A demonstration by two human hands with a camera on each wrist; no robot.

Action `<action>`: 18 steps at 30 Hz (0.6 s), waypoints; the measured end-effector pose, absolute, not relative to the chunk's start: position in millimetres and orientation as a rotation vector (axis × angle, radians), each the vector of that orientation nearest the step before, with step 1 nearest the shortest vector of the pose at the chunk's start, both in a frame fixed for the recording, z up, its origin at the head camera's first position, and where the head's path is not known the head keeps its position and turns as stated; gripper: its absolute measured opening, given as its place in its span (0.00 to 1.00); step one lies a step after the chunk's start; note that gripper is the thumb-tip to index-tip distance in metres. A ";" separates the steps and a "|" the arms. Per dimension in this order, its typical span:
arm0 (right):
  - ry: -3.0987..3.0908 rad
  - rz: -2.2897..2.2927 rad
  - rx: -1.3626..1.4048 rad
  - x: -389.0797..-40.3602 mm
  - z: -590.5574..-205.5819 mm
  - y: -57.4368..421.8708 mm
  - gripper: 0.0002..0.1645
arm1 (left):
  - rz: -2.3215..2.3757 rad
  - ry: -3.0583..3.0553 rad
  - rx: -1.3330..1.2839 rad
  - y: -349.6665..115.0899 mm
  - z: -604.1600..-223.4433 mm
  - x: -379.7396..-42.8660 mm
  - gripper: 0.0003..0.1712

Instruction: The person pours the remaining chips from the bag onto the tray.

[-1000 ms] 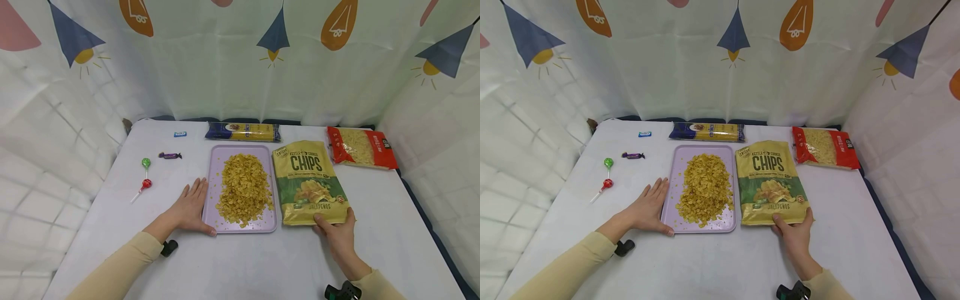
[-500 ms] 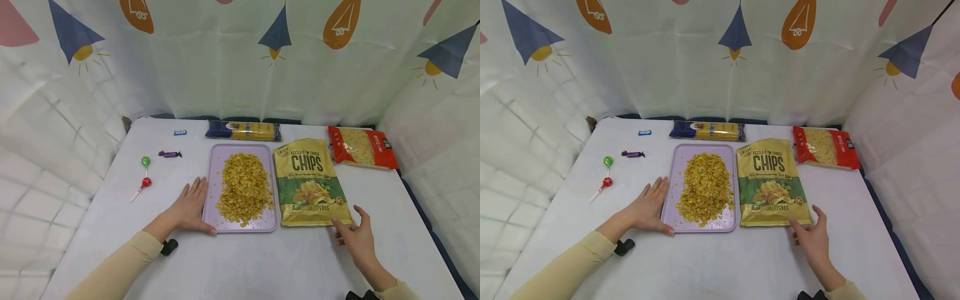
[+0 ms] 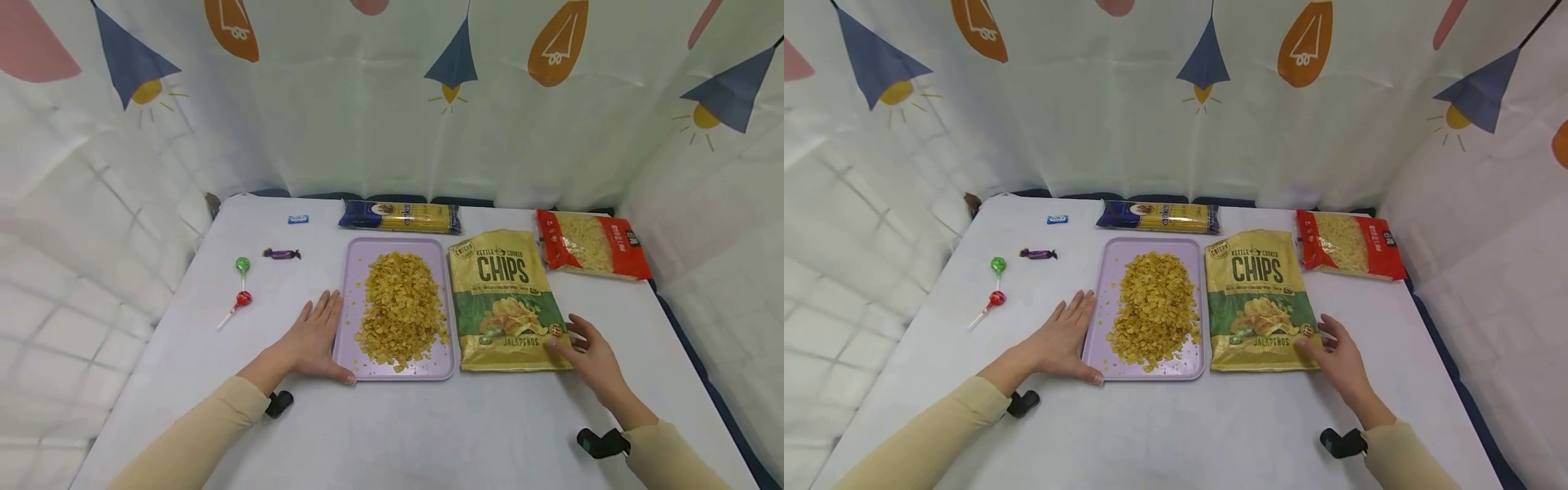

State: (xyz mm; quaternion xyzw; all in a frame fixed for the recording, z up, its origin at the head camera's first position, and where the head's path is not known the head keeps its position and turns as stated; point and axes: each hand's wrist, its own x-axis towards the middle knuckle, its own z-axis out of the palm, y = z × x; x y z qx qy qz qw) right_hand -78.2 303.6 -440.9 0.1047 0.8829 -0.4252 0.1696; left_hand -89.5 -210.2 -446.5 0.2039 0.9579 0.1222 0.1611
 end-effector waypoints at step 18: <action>2.674 -0.867 0.115 -112.2 -399.8 321.5 0.57 | 0.351 2.721 0.526 -219.3 -418.2 -116.9 0.73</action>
